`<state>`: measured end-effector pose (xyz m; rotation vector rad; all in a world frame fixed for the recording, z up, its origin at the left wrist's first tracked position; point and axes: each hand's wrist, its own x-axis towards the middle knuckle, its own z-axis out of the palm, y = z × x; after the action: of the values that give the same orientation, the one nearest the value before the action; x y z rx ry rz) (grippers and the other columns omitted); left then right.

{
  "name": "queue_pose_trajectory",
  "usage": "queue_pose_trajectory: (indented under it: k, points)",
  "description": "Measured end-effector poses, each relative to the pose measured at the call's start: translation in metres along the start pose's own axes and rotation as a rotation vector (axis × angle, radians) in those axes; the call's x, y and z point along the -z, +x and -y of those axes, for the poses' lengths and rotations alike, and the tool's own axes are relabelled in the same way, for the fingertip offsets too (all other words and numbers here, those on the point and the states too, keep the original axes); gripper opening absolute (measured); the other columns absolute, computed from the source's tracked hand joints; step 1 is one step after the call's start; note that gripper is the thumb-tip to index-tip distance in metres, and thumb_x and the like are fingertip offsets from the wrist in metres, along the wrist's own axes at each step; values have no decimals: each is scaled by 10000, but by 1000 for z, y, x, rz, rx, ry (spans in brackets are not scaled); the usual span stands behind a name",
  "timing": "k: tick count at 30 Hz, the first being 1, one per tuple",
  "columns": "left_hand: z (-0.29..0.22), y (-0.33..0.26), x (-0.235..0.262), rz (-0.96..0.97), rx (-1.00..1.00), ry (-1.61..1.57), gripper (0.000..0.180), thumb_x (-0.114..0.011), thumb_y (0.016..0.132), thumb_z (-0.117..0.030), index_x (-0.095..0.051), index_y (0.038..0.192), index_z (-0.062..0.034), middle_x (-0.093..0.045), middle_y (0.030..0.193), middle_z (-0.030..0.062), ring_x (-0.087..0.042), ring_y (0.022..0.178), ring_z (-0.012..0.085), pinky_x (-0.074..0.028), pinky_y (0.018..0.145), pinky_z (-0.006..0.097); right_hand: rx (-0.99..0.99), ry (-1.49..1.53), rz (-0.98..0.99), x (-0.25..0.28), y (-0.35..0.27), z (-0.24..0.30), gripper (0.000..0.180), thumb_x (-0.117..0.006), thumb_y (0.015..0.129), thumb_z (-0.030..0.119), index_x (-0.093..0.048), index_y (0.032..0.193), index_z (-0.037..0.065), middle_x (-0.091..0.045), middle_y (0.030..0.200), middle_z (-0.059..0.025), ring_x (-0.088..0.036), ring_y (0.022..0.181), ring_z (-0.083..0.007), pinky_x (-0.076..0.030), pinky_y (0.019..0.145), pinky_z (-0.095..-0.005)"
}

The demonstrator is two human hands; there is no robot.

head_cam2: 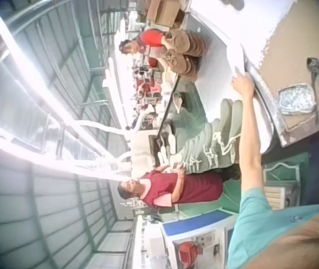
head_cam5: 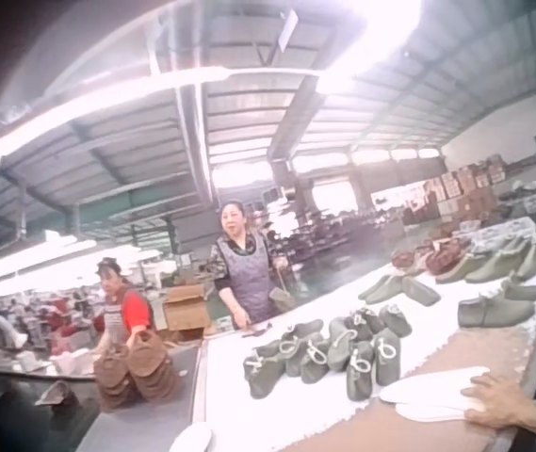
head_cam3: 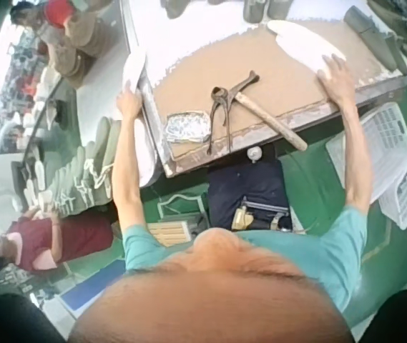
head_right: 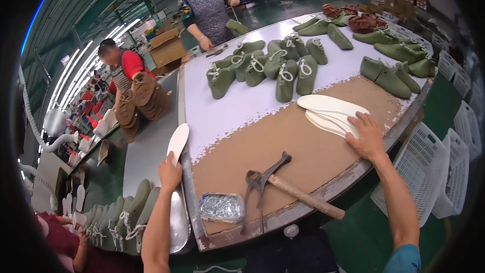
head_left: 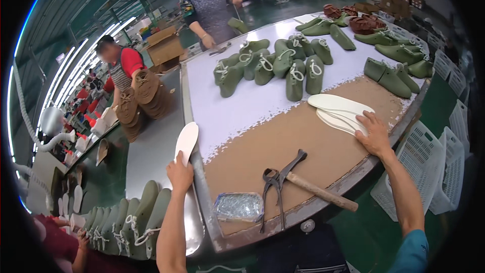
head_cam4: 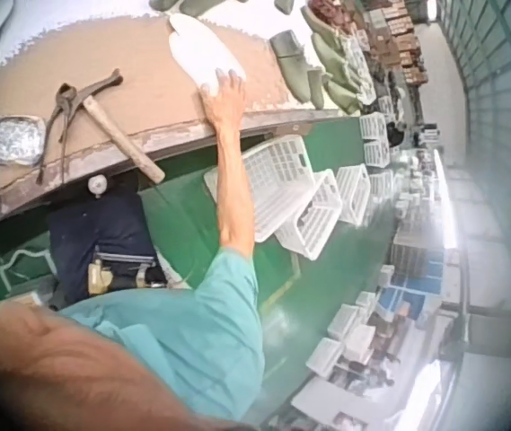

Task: The person uses a handheld staple gun to attach white insoles to green shoe uppers. They repeatedly pick up an insole, staple it to a shoe upper, and place the finished shoe on a nearby table. Other workers are visible in the background performing similar tasks.

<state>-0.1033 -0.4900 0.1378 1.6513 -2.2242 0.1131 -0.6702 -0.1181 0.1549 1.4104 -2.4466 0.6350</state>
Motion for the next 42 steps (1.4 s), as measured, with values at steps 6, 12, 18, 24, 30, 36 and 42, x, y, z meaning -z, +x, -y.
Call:
queue_pose_trajectory:
  k: [6,12,18,24,30,36,42]
  points:
    - [-21,-6,19,6,-31,-110,635,-679,880,-213,-507,1464,-37,-654,1184,307,-608,1114,486,-454,1021,559,104,-40,-155,-2,-1,5,579,-740,848,395,-641,1327,85,-594,1391,-206,-521,1343,-394,-382,1131,-541]
    - [-45,-45,10,-215,-42,-161,648,-739,850,-184,-533,1449,-46,-577,1318,239,-527,1219,436,-436,1047,529,107,247,-274,-12,92,95,679,-768,853,512,-612,1326,51,-601,1338,-219,-533,1292,-427,-385,1106,-532]
    - [-44,-50,22,-285,-77,-175,599,-732,835,-138,-561,1398,-29,-598,1283,237,-554,1183,436,-446,1026,525,-349,124,129,-64,235,192,1084,-719,740,790,-495,1505,56,-278,1620,-346,-337,1466,-498,-282,1149,-679]
    - [-51,-53,16,-262,-74,-164,629,-742,823,-149,-550,1415,-61,-572,1326,232,-547,1192,421,-453,1006,512,-378,-12,106,-111,264,183,635,-626,852,454,-733,1171,-83,-341,1559,-386,-464,1360,-527,-415,1152,-482]
    - [-59,-51,19,-305,-34,-172,588,-731,828,-160,-574,1385,-57,-611,1282,195,-568,1162,401,-456,1013,505,-134,4,143,-85,219,172,641,-630,868,427,-714,1102,-164,-371,1511,-422,-472,1351,-529,-418,1155,-515]
    - [-49,-49,10,-293,-25,-246,626,-771,864,-254,-551,1425,-83,-571,1379,205,-554,1251,392,-439,1032,507,126,162,260,-41,137,182,603,-709,844,412,-709,1105,-132,-314,1569,-396,-476,1335,-554,-439,1130,-556]
    - [-44,-56,28,-352,-70,-525,680,-786,869,-230,-508,1453,-23,-582,1394,232,-577,1271,416,-463,1069,490,414,-2,-30,-13,60,189,451,-795,854,355,-740,1043,-50,-395,1556,-287,-441,1383,-475,-313,1174,-565]
